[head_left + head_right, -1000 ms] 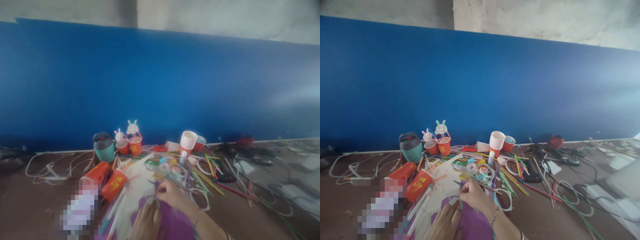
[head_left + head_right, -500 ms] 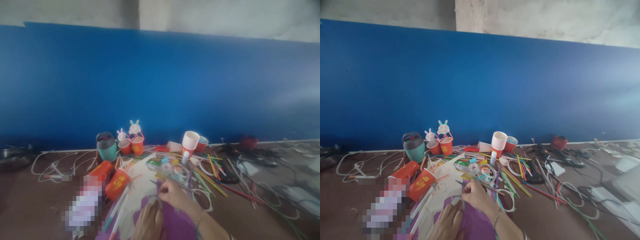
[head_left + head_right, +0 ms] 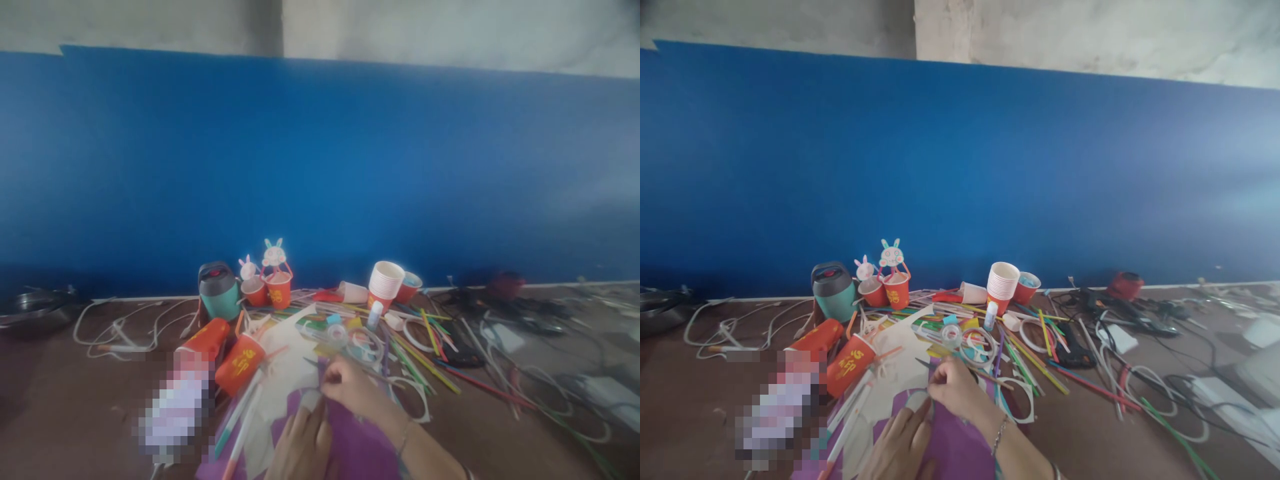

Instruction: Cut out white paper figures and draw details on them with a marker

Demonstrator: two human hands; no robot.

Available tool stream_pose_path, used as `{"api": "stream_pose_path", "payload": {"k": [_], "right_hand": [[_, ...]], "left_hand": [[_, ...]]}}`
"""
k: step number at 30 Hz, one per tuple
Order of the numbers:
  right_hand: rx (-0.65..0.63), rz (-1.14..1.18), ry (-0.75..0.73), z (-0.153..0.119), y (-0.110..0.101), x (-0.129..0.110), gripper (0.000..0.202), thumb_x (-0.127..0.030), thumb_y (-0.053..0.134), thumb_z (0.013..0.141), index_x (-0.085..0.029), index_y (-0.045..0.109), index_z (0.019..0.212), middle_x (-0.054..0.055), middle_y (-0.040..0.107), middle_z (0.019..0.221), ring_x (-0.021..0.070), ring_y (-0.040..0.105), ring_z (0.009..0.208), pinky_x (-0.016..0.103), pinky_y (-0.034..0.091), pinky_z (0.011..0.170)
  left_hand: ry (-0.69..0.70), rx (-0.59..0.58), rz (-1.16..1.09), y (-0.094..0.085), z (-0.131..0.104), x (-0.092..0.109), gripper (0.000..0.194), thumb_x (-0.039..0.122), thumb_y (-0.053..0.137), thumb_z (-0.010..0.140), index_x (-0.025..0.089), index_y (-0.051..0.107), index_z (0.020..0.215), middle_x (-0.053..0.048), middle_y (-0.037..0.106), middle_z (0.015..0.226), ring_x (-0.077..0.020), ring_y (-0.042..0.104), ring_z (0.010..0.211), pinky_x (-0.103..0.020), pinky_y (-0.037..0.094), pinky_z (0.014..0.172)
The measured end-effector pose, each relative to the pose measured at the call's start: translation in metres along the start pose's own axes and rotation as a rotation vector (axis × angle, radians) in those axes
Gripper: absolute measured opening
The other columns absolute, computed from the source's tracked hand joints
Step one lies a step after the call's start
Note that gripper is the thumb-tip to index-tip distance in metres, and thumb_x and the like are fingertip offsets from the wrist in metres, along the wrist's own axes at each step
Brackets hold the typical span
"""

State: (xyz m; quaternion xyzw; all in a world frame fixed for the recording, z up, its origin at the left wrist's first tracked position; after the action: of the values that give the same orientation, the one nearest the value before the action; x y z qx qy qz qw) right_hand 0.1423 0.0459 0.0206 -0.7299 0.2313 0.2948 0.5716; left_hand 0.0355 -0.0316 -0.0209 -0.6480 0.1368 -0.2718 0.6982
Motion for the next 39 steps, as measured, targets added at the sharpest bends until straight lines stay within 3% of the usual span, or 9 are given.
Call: {"api": "stream_pose_path", "payload": {"k": [4, 10, 16, 24, 27, 30, 34, 37, 39], "right_hand": [[0.005, -0.001, -0.001, -0.001, -0.001, -0.002, 0.011, -0.019, 0.06, 0.067, -0.017, 0.07, 0.069, 0.002, 0.07, 0.082, 0.0186, 0.062, 0.079, 0.025, 0.044, 0.07], [-0.004, 0.019, -0.021, 0.0, -0.001, -0.001, 0.009, -0.017, 0.061, 0.068, -0.016, 0.07, 0.069, 0.003, 0.068, 0.083, 0.0177, 0.062, 0.079, 0.025, 0.044, 0.072], [0.046, -0.056, -0.162, 0.0, 0.006, -0.004, 0.004, -0.013, 0.065, 0.07, -0.015, 0.068, 0.07, 0.006, 0.066, 0.086, 0.0205, 0.061, 0.087, 0.029, 0.045, 0.08], [0.129, -0.19, -0.277, -0.002, 0.017, -0.003, 0.009, -0.017, 0.073, 0.069, -0.017, 0.064, 0.072, 0.008, 0.063, 0.091, 0.0257, 0.058, 0.094, 0.037, 0.045, 0.084], [0.119, -0.171, -0.275, 0.001, 0.013, -0.002, 0.002, -0.017, 0.067, 0.075, -0.017, 0.066, 0.074, 0.008, 0.064, 0.089, 0.0241, 0.059, 0.093, 0.035, 0.046, 0.083], [0.123, -0.201, -0.259, 0.001, 0.011, -0.001, 0.015, -0.017, 0.057, 0.082, -0.016, 0.066, 0.07, 0.008, 0.065, 0.085, 0.0228, 0.061, 0.087, 0.034, 0.047, 0.079], [0.141, -0.277, -0.26, -0.003, 0.015, 0.0, 0.009, -0.013, 0.061, 0.073, -0.016, 0.067, 0.067, 0.011, 0.064, 0.092, 0.0273, 0.058, 0.094, 0.037, 0.045, 0.084], [0.13, -0.215, -0.207, -0.003, 0.015, 0.001, 0.008, -0.009, 0.062, 0.068, -0.015, 0.067, 0.066, 0.011, 0.064, 0.091, 0.0278, 0.058, 0.095, 0.037, 0.044, 0.086], [0.082, -0.098, -0.19, -0.002, 0.012, 0.0, 0.009, -0.008, 0.061, 0.067, -0.015, 0.066, 0.067, 0.01, 0.065, 0.087, 0.025, 0.06, 0.09, 0.034, 0.045, 0.083]], "left_hand": [[0.033, -0.033, -0.012, 0.005, -0.003, -0.002, 0.034, 0.034, 0.062, 0.082, 0.015, 0.059, 0.111, -0.013, 0.055, 0.132, -0.025, 0.054, 0.106, -0.038, 0.048, 0.09], [0.079, 0.185, 0.017, -0.007, -0.013, -0.007, 0.041, 0.025, 0.052, 0.087, 0.013, 0.047, 0.126, -0.016, 0.054, 0.128, -0.0265, 0.053, 0.113, -0.035, 0.047, 0.092], [0.028, 0.058, -0.085, -0.002, -0.013, 0.001, 0.015, 0.022, 0.058, 0.083, 0.017, 0.06, 0.097, -0.009, 0.063, 0.1, -0.0253, 0.06, 0.093, -0.036, 0.051, 0.081], [0.055, 0.04, -0.039, -0.003, -0.018, 0.01, 0.019, 0.019, 0.058, 0.082, 0.013, 0.06, 0.101, -0.016, 0.062, 0.107, -0.0292, 0.058, 0.097, -0.04, 0.05, 0.084], [0.032, -0.003, -0.063, -0.011, -0.015, 0.01, 0.016, 0.017, 0.057, 0.082, 0.014, 0.061, 0.097, -0.015, 0.063, 0.101, -0.0295, 0.059, 0.093, -0.041, 0.052, 0.078], [0.014, -0.047, -0.109, -0.015, -0.011, 0.009, 0.016, 0.013, 0.054, 0.081, 0.014, 0.06, 0.096, -0.014, 0.063, 0.1, -0.0288, 0.059, 0.09, -0.042, 0.053, 0.076], [0.011, -0.088, -0.155, -0.017, -0.009, 0.009, 0.02, 0.008, 0.051, 0.079, 0.013, 0.06, 0.096, -0.014, 0.062, 0.099, -0.028, 0.059, 0.09, -0.041, 0.053, 0.077], [-0.001, -0.06, -0.221, -0.02, -0.009, 0.004, 0.022, 0.006, 0.046, 0.078, 0.015, 0.058, 0.094, -0.012, 0.062, 0.095, -0.0238, 0.061, 0.082, -0.037, 0.053, 0.073], [-0.024, 0.059, -0.32, -0.028, -0.008, -0.006, 0.023, 0.008, 0.044, 0.08, 0.018, 0.057, 0.097, -0.011, 0.062, 0.097, -0.0222, 0.061, 0.081, -0.036, 0.052, 0.074]]}}
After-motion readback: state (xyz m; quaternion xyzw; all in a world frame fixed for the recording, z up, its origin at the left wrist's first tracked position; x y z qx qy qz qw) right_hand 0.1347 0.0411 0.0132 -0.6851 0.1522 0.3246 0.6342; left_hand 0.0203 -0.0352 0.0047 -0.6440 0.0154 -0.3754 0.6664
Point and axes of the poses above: each hand's wrist, its own z-axis towards the middle knuckle, its own y-axis out of the palm, x = y × z, the point moved 6 cm from there along z, towards the middle knuckle
